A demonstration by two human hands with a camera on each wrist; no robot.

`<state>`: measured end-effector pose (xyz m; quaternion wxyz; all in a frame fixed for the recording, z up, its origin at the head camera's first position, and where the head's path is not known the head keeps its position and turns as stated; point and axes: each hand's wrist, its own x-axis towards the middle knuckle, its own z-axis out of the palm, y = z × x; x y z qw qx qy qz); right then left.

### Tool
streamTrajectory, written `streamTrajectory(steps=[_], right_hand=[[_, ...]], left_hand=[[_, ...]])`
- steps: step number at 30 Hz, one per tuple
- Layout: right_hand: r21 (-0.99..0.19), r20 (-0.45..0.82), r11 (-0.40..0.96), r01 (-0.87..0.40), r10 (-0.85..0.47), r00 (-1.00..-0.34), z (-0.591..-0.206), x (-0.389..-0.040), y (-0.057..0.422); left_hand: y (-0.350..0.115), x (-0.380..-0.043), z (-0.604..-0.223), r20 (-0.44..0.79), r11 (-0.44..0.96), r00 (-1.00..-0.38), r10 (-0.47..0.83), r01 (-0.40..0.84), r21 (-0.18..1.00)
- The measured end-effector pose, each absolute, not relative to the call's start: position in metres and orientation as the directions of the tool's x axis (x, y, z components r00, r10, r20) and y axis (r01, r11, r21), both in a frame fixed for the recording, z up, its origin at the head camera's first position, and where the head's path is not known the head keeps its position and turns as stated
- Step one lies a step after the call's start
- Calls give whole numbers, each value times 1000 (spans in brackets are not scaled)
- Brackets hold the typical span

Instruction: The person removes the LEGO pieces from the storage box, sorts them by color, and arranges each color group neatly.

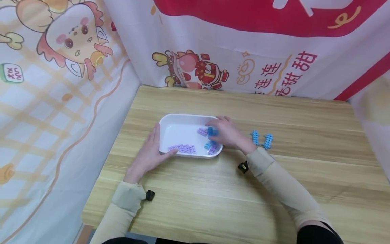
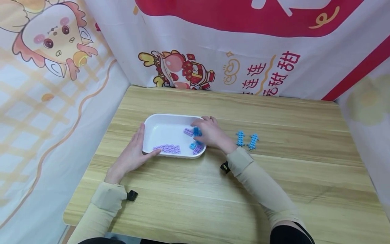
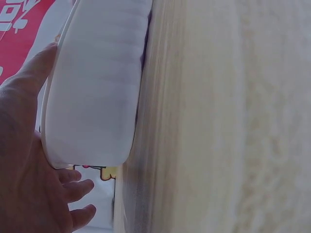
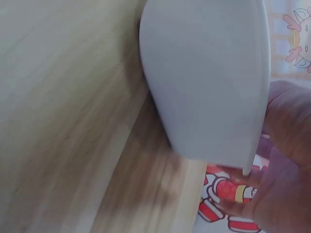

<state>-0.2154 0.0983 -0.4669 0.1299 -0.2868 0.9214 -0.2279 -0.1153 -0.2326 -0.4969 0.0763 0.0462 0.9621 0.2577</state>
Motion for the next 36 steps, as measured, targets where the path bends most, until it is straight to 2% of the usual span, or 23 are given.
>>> streamTrajectory(steps=[10, 17, 22, 29, 36], right_hand=[[-285, -191, 830, -480, -540, -820, -465, -216, 80], [-266, -170, 827, -496, -546, -820, -467, -216, 77], [-307, -92, 792, -527, -576, -812, -469, -215, 82], [-395, -15, 767, -506, -556, -831, -465, -212, 91], [-624, 75, 684, -376, -427, -901, -462, -209, 104]], left_hand=[[-232, -115, -497, -107, 858, -986, 128, 56, 510], [-231, -116, -499, -100, 861, -986, 131, 63, 504], [-231, -117, -498, -100, 858, -986, 132, 63, 510], [-231, -117, -497, -114, 852, -986, 122, 45, 522], [-231, -116, -498, -120, 855, -985, 121, 42, 517]])
